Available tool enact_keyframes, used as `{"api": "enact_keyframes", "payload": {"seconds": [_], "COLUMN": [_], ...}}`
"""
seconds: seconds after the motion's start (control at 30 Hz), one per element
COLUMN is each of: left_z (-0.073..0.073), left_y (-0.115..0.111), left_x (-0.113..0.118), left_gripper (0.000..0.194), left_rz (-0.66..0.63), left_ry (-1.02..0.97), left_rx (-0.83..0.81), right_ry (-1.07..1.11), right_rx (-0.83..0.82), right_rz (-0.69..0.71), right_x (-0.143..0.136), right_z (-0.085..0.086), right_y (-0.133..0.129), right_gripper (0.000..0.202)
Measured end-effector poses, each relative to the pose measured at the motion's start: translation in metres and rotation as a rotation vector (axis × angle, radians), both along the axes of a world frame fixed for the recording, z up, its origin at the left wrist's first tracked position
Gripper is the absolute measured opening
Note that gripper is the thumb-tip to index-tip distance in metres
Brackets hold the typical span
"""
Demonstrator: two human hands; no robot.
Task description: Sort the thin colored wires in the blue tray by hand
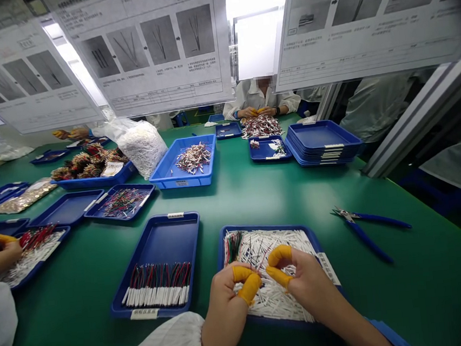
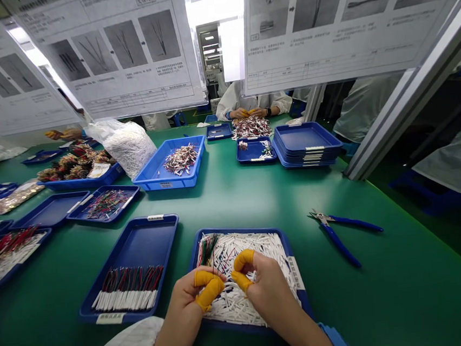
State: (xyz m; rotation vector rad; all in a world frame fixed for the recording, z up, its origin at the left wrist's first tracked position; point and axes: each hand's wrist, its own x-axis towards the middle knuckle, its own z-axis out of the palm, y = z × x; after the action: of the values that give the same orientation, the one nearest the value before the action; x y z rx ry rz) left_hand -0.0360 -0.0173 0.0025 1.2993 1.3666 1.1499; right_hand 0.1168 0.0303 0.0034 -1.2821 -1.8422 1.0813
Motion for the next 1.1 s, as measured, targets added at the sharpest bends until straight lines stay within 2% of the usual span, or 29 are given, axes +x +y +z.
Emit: {"api": "enact_keyframes", "payload": {"seconds": [0.17, 0.3, 0.53, 0.77, 0.93, 1.1], "left_z": [-0.001, -0.001, 0.0, -0.002, -0.004, -0.006], "left_y": [0.001, 0.0, -0.002, -0.003, -0.002, -0.001], "left_x": [0.001, 0.001, 0.001, 0.001, 0.0, 0.0], "left_gripper": [0.009, 0.011, 0.015, 0.015, 0.011, 0.009], "left_rz": [-0.029, -0.043, -0.064, -0.068, -0.035, -0.052], "left_ry": [-0.112, -0.076, -0.049, -0.116, -0.065, -0.06], "left_rx": [-0.04, -0.013, 0.022, 0.024, -0.015, -0.023], "right_ry": [0.059, 0.022, 0.05, 0.305, 0.556, 0.716], "right_rx": [0.035, 0.061, -0.01, -0.182, -0.351, -0.414], "right_rz": [0.022, 0.008, -0.069, -0.072, -0.235, -0.353], "right_x": [-0.002, -0.002, 0.0, 0.002, 0.005, 0.006], "right_z": [0.005, 0.001, -0.005, 0.001, 0.007, 0.016], "right_y": [-0.003, -0.004, -0.006, -0.002, 0.002, 0.003], "right_gripper": [0.007, 0.01, 0.029, 0.029, 0.032, 0.032]}}
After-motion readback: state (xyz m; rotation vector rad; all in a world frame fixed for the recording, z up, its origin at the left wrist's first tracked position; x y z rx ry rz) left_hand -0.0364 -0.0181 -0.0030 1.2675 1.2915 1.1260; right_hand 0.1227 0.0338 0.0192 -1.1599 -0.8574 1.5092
